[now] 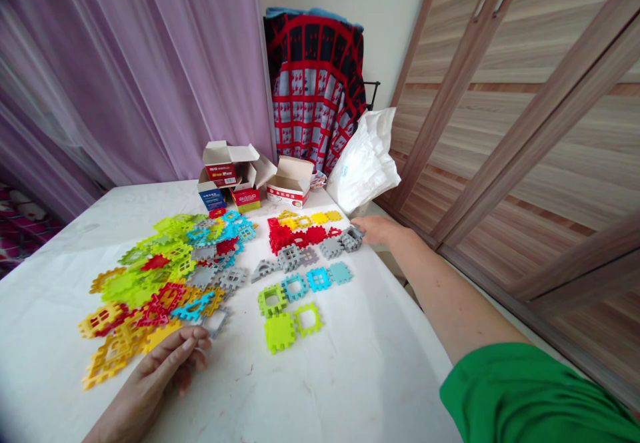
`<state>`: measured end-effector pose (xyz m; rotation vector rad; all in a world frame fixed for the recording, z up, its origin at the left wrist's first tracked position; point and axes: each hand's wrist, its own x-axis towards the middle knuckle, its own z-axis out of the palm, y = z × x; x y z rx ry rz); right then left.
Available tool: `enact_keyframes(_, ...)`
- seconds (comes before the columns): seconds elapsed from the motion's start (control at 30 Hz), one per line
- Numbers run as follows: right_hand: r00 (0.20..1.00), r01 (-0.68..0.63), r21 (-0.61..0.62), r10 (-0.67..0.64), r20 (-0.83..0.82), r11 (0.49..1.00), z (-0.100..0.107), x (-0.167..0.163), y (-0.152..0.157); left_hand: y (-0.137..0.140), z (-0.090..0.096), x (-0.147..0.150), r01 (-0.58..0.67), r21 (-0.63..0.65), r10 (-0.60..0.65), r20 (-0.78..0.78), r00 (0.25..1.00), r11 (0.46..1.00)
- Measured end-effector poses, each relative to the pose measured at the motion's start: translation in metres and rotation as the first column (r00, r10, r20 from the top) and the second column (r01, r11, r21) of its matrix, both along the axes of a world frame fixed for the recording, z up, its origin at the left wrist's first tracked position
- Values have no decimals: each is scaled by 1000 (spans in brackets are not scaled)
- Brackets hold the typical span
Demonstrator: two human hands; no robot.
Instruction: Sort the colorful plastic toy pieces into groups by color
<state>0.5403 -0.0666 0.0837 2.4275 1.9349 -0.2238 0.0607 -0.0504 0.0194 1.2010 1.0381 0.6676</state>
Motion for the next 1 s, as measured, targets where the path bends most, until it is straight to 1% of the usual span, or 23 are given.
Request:
enact_keyframes(0.1,998,39,12,-39,-43,999,-1,2,-3,0,0,-1,3,-8,-3,11,1000,1000)
enact_keyframes(0.2,992,121,18,-121,-48,992,-1,3,-12,0,1,-1,20,3,-20,16,1000,1000)
enact_keyframes(0.27,983,180,33,-179,-36,983,-5,1,-23,0,2,0,26,6,-27,23,999,1000)
enact_keyframes(0.3,979,204,52,-203,-34,978,-9,-1,-30,0,2,1,29,6,-30,30,999,1000)
enact_keyframes(0.37,961,277,145,-271,-58,950,-20,-11,-44,-1,3,2,35,3,-36,49,998,999)
enact_keyframes(0.4,948,316,213,-303,-92,924,-28,-20,-50,-2,3,3,37,1,-37,61,997,999)
enact_keyframes(0.43,930,367,296,-339,-142,882,-35,-31,-57,-2,3,4,39,-4,-38,72,997,999)
enact_keyframes(0.5,891,454,472,-372,-262,756,-49,-61,-67,-3,3,4,32,-17,-30,98,995,999)
enact_keyframes(0.53,872,489,550,-364,-326,677,-55,-79,-71,-3,3,4,25,-27,-21,112,993,999)
enact_keyframes(0.57,869,493,614,-319,-378,617,-59,-99,-74,-3,4,3,13,-38,-8,130,991,999)
enact_keyframes(0.6,880,470,663,-248,-405,583,-62,-119,-76,-2,4,1,-6,-50,13,152,988,999)
enact_keyframes(0.63,893,433,698,-166,-419,570,-64,-140,-76,-1,4,-1,-35,-60,45,179,983,998)
enact_keyframes(0.73,912,286,758,77,-404,587,-67,-196,-70,8,6,-10,-180,-99,201,268,942,979)
enact_keyframes(0.8,910,174,776,201,-362,607,-68,-225,-62,14,8,-17,-276,-135,306,322,896,952)
enact_keyframes(0.83,907,119,772,248,-340,625,-68,-237,-56,17,8,-20,-308,-153,342,342,875,939)
enact_keyframes(0.9,902,26,736,302,-309,676,-68,-255,-44,20,9,-24,-338,-177,381,371,847,924)
enact_keyframes(1.0,914,-79,628,308,-265,775,-59,-271,-20,22,8,-26,-335,-189,384,391,836,923)
